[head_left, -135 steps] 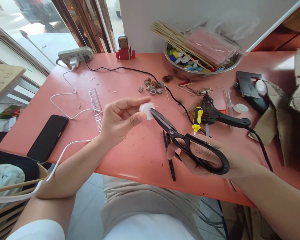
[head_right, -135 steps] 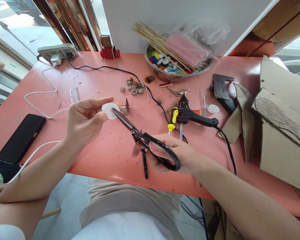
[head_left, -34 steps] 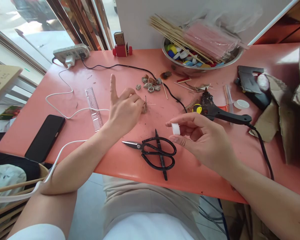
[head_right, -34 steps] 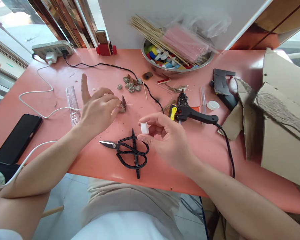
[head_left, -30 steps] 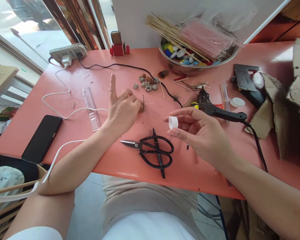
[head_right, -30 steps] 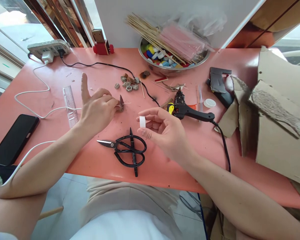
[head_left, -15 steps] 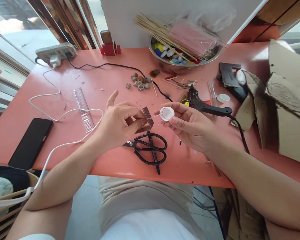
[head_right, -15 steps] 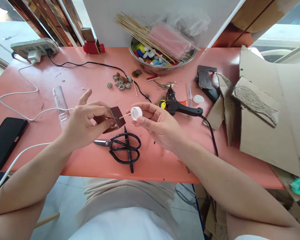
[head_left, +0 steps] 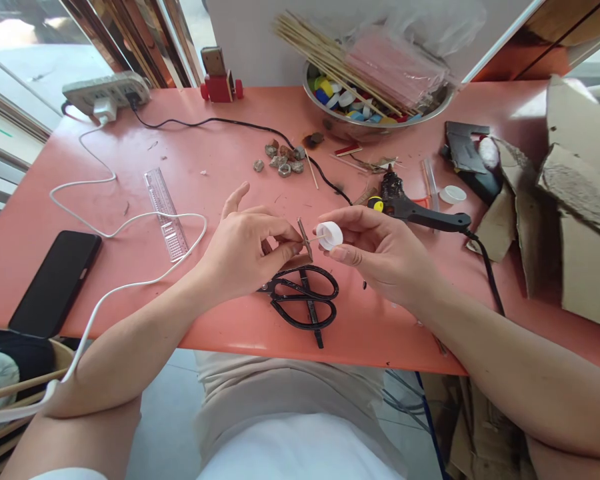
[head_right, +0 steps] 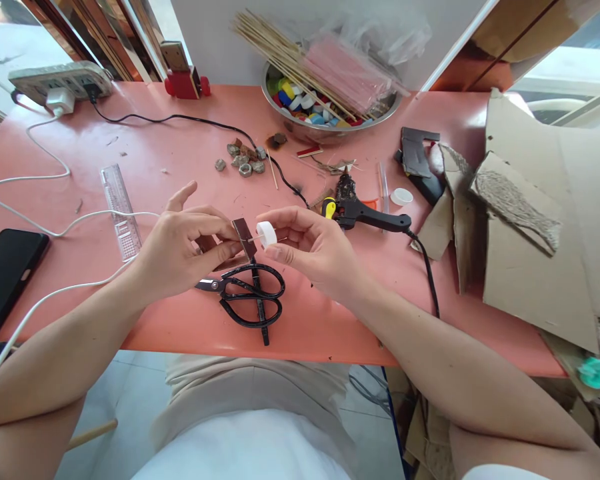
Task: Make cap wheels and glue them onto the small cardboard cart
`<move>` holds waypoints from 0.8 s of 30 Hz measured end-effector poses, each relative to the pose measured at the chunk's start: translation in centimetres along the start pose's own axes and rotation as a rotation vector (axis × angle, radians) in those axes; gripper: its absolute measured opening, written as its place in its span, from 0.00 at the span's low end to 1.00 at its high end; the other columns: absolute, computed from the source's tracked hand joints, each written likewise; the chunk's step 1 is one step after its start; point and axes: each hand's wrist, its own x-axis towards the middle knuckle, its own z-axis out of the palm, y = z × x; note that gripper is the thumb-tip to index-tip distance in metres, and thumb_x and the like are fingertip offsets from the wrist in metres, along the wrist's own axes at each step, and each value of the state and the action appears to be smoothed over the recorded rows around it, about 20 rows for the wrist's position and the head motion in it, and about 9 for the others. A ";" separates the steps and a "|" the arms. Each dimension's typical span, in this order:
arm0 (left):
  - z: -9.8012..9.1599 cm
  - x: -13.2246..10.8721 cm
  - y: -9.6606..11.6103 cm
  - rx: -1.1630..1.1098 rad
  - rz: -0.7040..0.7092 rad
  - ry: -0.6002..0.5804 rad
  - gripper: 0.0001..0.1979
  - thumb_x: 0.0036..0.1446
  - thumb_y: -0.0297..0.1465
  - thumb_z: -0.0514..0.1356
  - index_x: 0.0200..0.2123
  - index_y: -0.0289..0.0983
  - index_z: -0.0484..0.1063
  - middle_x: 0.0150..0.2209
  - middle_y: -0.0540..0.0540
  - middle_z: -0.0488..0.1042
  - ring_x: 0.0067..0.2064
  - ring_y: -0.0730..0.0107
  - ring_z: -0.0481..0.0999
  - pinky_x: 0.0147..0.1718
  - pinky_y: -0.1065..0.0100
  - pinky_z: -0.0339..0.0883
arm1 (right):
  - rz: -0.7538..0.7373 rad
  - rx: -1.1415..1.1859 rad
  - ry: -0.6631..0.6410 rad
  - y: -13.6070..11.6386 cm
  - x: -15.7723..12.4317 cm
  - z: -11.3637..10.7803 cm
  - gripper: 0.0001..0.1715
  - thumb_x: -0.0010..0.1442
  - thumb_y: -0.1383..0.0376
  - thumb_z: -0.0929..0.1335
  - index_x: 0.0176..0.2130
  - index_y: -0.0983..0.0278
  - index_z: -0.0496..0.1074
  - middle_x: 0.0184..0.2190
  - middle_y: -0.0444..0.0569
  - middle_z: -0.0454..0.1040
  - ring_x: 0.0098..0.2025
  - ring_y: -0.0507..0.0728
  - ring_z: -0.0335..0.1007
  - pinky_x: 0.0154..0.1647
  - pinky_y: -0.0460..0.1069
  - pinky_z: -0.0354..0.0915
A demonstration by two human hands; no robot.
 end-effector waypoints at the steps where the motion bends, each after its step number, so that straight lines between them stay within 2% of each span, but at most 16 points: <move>1: -0.1 0.0 0.0 -0.002 0.000 -0.008 0.08 0.55 0.28 0.63 0.26 0.45 0.80 0.26 0.58 0.80 0.25 0.73 0.76 0.79 0.31 0.33 | -0.037 -0.032 0.014 0.0 -0.1 0.1 0.31 0.52 0.42 0.83 0.45 0.59 0.82 0.45 0.49 0.85 0.46 0.56 0.83 0.52 0.53 0.82; 5: -0.3 0.0 0.0 0.013 -0.013 -0.049 0.08 0.56 0.29 0.64 0.27 0.45 0.81 0.25 0.58 0.79 0.26 0.72 0.75 0.78 0.31 0.39 | -0.158 -0.182 0.085 -0.3 -0.6 0.4 0.24 0.57 0.46 0.82 0.44 0.59 0.82 0.42 0.48 0.85 0.43 0.56 0.83 0.49 0.52 0.83; 9: -0.4 0.0 0.0 0.041 -0.007 -0.052 0.08 0.55 0.27 0.64 0.27 0.45 0.81 0.26 0.57 0.79 0.32 0.68 0.79 0.79 0.32 0.39 | -0.176 -0.247 0.111 -0.4 -0.9 0.6 0.23 0.59 0.46 0.81 0.44 0.59 0.83 0.39 0.47 0.85 0.39 0.56 0.83 0.47 0.53 0.83; 12: -0.6 0.0 -0.2 0.030 0.021 -0.053 0.08 0.54 0.27 0.65 0.27 0.46 0.81 0.27 0.57 0.79 0.33 0.66 0.79 0.79 0.33 0.38 | -0.197 -0.284 0.131 -0.3 -1.0 0.6 0.23 0.60 0.46 0.80 0.44 0.59 0.84 0.38 0.47 0.85 0.38 0.56 0.83 0.46 0.53 0.84; 16: -0.8 0.0 -0.3 0.027 0.035 -0.051 0.08 0.56 0.29 0.65 0.25 0.45 0.79 0.27 0.56 0.79 0.32 0.67 0.79 0.80 0.33 0.38 | -0.286 -0.368 0.149 -0.1 -1.3 0.6 0.12 0.65 0.57 0.77 0.47 0.57 0.85 0.43 0.47 0.86 0.42 0.56 0.84 0.49 0.53 0.84; 18: -0.8 0.0 -0.3 0.034 0.039 -0.047 0.09 0.56 0.29 0.65 0.25 0.45 0.78 0.26 0.56 0.79 0.33 0.66 0.79 0.79 0.32 0.38 | -0.300 -0.363 0.145 -0.2 -1.3 0.7 0.11 0.64 0.61 0.77 0.48 0.57 0.85 0.44 0.46 0.87 0.43 0.56 0.84 0.49 0.52 0.84; 20: -0.8 0.0 -0.2 0.042 0.050 -0.046 0.08 0.56 0.29 0.65 0.25 0.45 0.78 0.26 0.56 0.79 0.33 0.66 0.80 0.79 0.31 0.38 | -0.267 -0.306 0.134 -0.4 -1.3 0.8 0.12 0.63 0.59 0.78 0.47 0.58 0.85 0.41 0.46 0.86 0.41 0.55 0.84 0.49 0.52 0.84; 24: -0.8 0.0 -0.3 0.062 0.070 -0.038 0.09 0.56 0.28 0.64 0.25 0.45 0.78 0.26 0.56 0.78 0.34 0.65 0.80 0.79 0.30 0.39 | -0.163 -0.181 0.103 -0.6 -1.1 0.9 0.22 0.59 0.47 0.81 0.44 0.60 0.85 0.40 0.47 0.86 0.41 0.57 0.84 0.49 0.54 0.84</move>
